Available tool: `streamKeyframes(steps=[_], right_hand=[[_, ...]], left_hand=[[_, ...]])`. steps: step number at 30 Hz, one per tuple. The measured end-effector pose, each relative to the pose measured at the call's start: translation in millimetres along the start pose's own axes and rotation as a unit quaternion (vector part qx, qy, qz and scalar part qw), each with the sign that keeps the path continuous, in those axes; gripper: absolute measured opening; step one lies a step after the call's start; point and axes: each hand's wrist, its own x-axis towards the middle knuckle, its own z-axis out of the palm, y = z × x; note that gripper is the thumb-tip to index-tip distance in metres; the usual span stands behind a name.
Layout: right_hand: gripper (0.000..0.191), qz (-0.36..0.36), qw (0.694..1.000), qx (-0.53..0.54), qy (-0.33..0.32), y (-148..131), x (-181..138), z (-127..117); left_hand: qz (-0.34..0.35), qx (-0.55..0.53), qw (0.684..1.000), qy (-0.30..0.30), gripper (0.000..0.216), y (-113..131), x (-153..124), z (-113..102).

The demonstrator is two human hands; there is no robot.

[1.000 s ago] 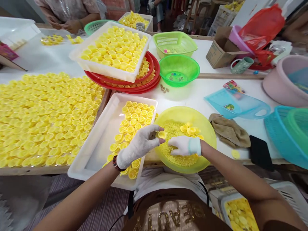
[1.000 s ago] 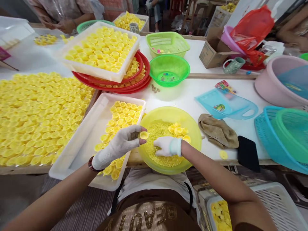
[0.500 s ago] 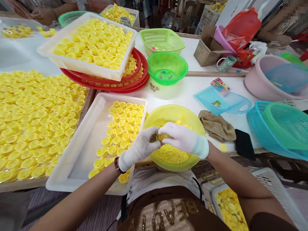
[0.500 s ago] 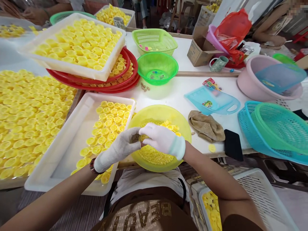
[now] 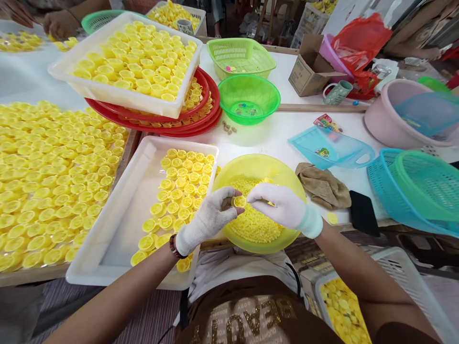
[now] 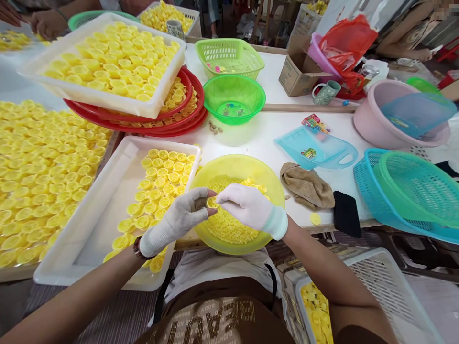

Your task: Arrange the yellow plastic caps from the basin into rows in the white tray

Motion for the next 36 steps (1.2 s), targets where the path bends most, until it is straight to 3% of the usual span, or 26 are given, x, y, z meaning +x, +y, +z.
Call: streamKeyframes(steps=[4,14,16,19,23,28,33,36], right_hand=[[0.017,-0.012,1.000,0.009,-0.004,-8.4,10.0,1.6],[0.014,0.074,0.997,0.026,0.011,-2.9,2.4,-8.5],[0.016,0.090,0.996,0.003,-0.017,5.2,-1.1,-5.7],[0.017,0.124,0.979,-0.097,-0.127,21.9,-9.0,4.7],[0.017,0.153,0.943,-0.187,-0.230,36.5,-15.9,22.2],[0.017,0.144,0.935,-0.209,-0.247,35.5,-13.7,32.6],[0.015,0.135,0.943,-0.196,-0.233,30.7,-14.4,36.3],[0.017,0.133,0.943,-0.197,-0.231,30.9,-18.5,37.6]], left_hand=[[0.024,-0.003,1.000,-0.015,0.025,-1.6,2.4,5.6],[-0.004,-0.035,0.999,-0.004,0.039,-5.3,-0.7,3.8],[0.021,-0.006,1.000,0.021,0.036,0.1,-2.4,1.1],[0.079,0.081,0.991,0.077,0.026,10.6,-7.8,-10.7],[0.101,0.179,0.968,0.143,0.020,16.1,-16.3,-49.1],[0.069,0.287,0.918,0.266,0.027,16.0,-7.9,-130.4],[-0.070,0.549,0.794,0.251,0.020,17.0,34.3,-191.7],[-0.124,0.574,0.783,0.204,0.022,9.9,60.1,-204.7]])
